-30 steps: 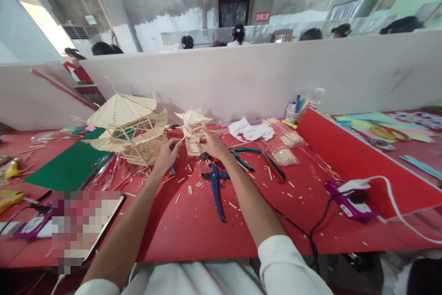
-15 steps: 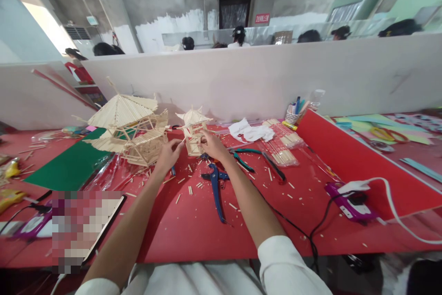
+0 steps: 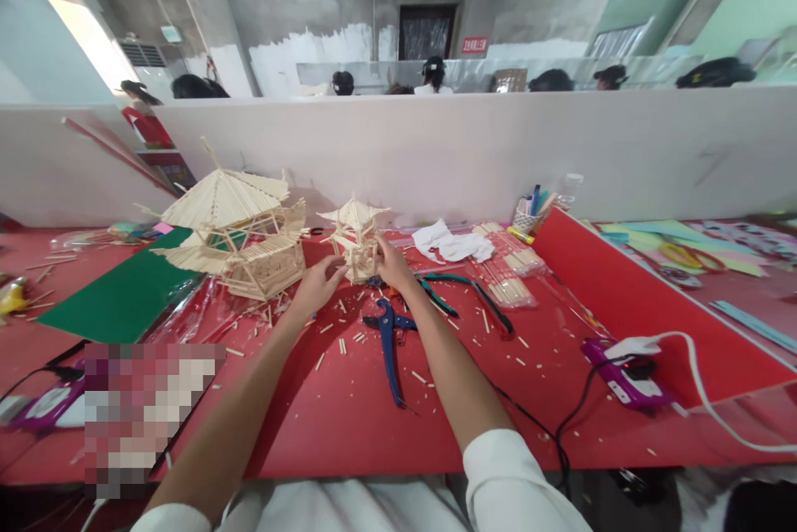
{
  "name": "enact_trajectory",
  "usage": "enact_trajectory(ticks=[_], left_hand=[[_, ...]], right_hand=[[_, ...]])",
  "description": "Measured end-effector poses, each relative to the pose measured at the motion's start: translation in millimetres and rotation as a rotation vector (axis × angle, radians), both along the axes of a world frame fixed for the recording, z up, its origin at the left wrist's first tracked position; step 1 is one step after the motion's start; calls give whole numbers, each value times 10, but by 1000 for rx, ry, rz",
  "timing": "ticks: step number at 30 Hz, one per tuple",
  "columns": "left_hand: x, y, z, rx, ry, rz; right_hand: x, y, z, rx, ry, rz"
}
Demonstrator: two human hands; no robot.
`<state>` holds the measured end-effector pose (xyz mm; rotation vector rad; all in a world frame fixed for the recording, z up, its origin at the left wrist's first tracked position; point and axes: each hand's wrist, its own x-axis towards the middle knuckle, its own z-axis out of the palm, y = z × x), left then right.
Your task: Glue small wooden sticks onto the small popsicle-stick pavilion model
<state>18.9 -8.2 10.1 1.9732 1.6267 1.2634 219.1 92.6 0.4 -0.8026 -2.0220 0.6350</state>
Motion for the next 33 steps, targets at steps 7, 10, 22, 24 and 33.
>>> enact_trajectory(ticks=[7, 10, 22, 24, 33], left_hand=[[85, 46, -32, -42, 5, 1], [64, 60, -48, -32, 3, -4], [-266, 97, -125, -51, -222, -121], [-302, 79, -116, -65, -228, -155], [-482, 6, -103, -129, 70, -186]], right_hand=[[4, 32, -37, -23, 32, 24], [1, -17, 3, -52, 62, 70], [-146, -189, 70, -188, 94, 171], [-161, -215, 86, -203, 84, 191], [124, -268, 407, -47, -19, 61]])
